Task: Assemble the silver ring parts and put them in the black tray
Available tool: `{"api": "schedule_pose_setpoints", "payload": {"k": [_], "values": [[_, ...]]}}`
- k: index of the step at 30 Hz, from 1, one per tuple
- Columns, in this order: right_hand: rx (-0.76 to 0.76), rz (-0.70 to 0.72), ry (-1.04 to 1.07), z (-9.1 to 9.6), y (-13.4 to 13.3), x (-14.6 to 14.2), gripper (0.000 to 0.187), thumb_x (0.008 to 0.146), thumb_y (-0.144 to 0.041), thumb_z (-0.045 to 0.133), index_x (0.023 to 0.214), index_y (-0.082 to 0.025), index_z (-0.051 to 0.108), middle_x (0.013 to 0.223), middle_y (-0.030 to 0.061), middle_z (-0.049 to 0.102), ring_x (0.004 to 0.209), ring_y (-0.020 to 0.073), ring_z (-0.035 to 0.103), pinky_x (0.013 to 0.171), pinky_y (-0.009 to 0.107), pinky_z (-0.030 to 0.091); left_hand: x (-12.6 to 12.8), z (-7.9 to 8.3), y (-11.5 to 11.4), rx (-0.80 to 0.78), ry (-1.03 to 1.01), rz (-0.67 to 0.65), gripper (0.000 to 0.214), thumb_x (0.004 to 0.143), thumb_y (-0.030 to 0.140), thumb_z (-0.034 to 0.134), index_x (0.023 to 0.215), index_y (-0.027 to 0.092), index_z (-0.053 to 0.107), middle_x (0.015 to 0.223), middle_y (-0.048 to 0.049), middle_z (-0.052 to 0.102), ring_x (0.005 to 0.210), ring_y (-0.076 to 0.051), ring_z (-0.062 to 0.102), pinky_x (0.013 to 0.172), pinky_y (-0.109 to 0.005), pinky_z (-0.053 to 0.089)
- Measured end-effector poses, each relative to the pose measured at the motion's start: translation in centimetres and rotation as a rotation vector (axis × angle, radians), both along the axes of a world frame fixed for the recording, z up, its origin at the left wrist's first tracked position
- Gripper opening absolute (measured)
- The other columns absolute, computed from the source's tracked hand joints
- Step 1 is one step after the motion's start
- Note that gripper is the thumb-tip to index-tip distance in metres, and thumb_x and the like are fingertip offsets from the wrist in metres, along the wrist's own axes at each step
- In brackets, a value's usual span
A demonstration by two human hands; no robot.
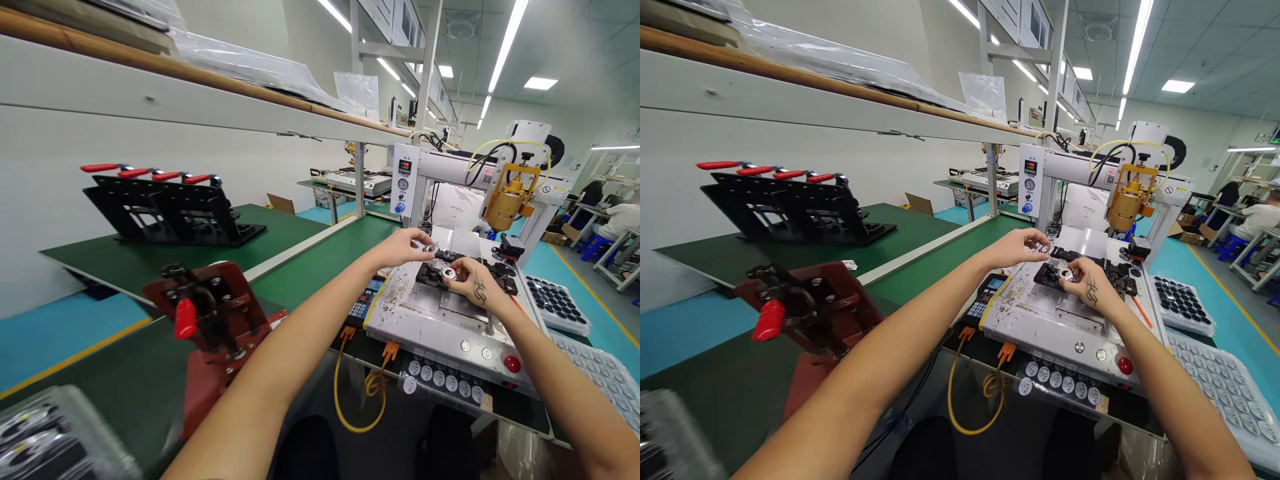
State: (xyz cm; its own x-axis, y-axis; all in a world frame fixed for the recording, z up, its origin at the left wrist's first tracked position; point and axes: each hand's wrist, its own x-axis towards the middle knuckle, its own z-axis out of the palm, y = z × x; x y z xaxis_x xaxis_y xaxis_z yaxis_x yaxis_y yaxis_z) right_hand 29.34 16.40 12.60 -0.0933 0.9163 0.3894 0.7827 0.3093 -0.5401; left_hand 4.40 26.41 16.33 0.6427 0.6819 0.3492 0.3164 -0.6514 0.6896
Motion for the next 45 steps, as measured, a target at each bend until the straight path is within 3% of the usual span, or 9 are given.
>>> {"api": "schedule_pose_setpoints", "payload": {"k": [7,19,26,29,32,34,38,41,45], "values": [[-0.165,0.130,-0.130,0.6,4.9,-1.0,0.031,0.082,-0.042,0.085,0.095,-0.014,0.081,0.084,0.0037,0.072,0.076,0.0202,0.061,0.070,0.031,0.046,-3.7,-0.4,-4.6,-0.016,-0.202,0.013,0.048,0.080,0.049,0.082,0.116,0.019,0.072,0.129,-0.0138,0.072,0.111,-0.025,0.069,0.105,-0.042,0.056],[-0.096,0.131,-0.248,-0.8,5.5,-0.5,0.023,0.095,-0.041,0.076,0.095,-0.019,0.085,0.099,0.0103,0.078,0.092,0.0272,0.071,0.081,0.034,0.052,-8.3,-3.4,-9.8,-0.021,-0.344,-0.046,0.037,0.084,0.038,0.087,0.115,0.022,0.073,0.127,-0.0103,0.070,0.116,-0.024,0.067,0.107,-0.047,0.057],[-0.008,0.074,-0.270,-0.8,5.8,-1.4,0.016,0.091,-0.037,0.084,0.092,-0.021,0.086,0.090,0.0097,0.073,0.087,0.0286,0.068,0.083,0.039,0.052,-8.9,-3.3,-11.9,0.007,-0.382,-0.017,0.036,0.085,0.032,0.088,0.115,0.021,0.074,0.127,-0.0107,0.071,0.115,-0.024,0.069,0.105,-0.045,0.058],[0.080,0.014,-0.246,-0.2,2.3,-0.6,0.025,0.098,-0.037,0.075,0.114,-0.021,0.084,0.104,0.0132,0.073,0.104,0.0326,0.067,0.097,0.046,0.050,-8.7,-3.8,-13.5,-0.002,-0.381,-0.004,0.039,0.085,0.032,0.089,0.119,0.021,0.074,0.129,-0.0121,0.073,0.118,-0.026,0.069,0.107,-0.044,0.057],[0.224,-0.101,-0.183,-0.9,-5.0,2.1,0.032,0.109,-0.039,0.058,0.127,-0.020,0.076,0.119,0.0131,0.071,0.113,0.0299,0.064,0.103,0.045,0.048,-9.2,-5.8,-15.9,-0.092,-0.366,0.057,0.046,0.086,0.035,0.089,0.125,0.020,0.071,0.125,-0.0126,0.077,0.114,-0.026,0.073,0.106,-0.042,0.059],[0.425,-0.297,-0.081,-2.7,-11.0,4.3,0.025,0.107,-0.041,0.062,0.110,-0.021,0.076,0.104,0.0081,0.072,0.095,0.0256,0.064,0.091,0.041,0.050,-9.7,-7.8,-17.5,-0.167,-0.347,0.096,0.047,0.086,0.036,0.089,0.125,0.020,0.069,0.116,-0.0107,0.080,0.105,-0.025,0.076,0.100,-0.040,0.062],[0.460,-0.651,-0.066,-8.6,-19.7,7.9,0.037,0.098,-0.057,0.072,0.092,-0.020,0.071,0.090,0.0059,0.066,0.087,0.0261,0.058,0.083,0.041,0.046,-9.9,-11.9,-19.4,-0.265,-0.281,0.152,0.043,0.084,0.036,0.087,0.120,0.021,0.069,0.108,-0.0074,0.081,0.097,-0.023,0.078,0.091,-0.036,0.065],[0.417,-0.749,-0.034,-11.9,-21.6,9.8,0.052,0.092,-0.072,0.071,0.089,-0.020,0.068,0.090,0.0063,0.062,0.089,0.0275,0.056,0.086,0.045,0.045,-9.1,-14.0,-19.9,-0.337,-0.242,0.144,0.043,0.083,0.036,0.085,0.119,0.020,0.069,0.107,-0.0071,0.081,0.097,-0.023,0.078,0.093,-0.036,0.065],[0.441,-0.855,0.004,-13.2,-21.9,9.4,0.055,0.084,-0.071,0.081,0.098,-0.019,0.068,0.095,0.0068,0.061,0.086,0.0260,0.053,0.082,0.043,0.046,-8.4,-16.0,-20.7,-0.372,-0.173,0.095,0.044,0.082,0.035,0.085,0.121,0.020,0.069,0.110,-0.0077,0.080,0.102,-0.024,0.077,0.098,-0.038,0.061]]}}
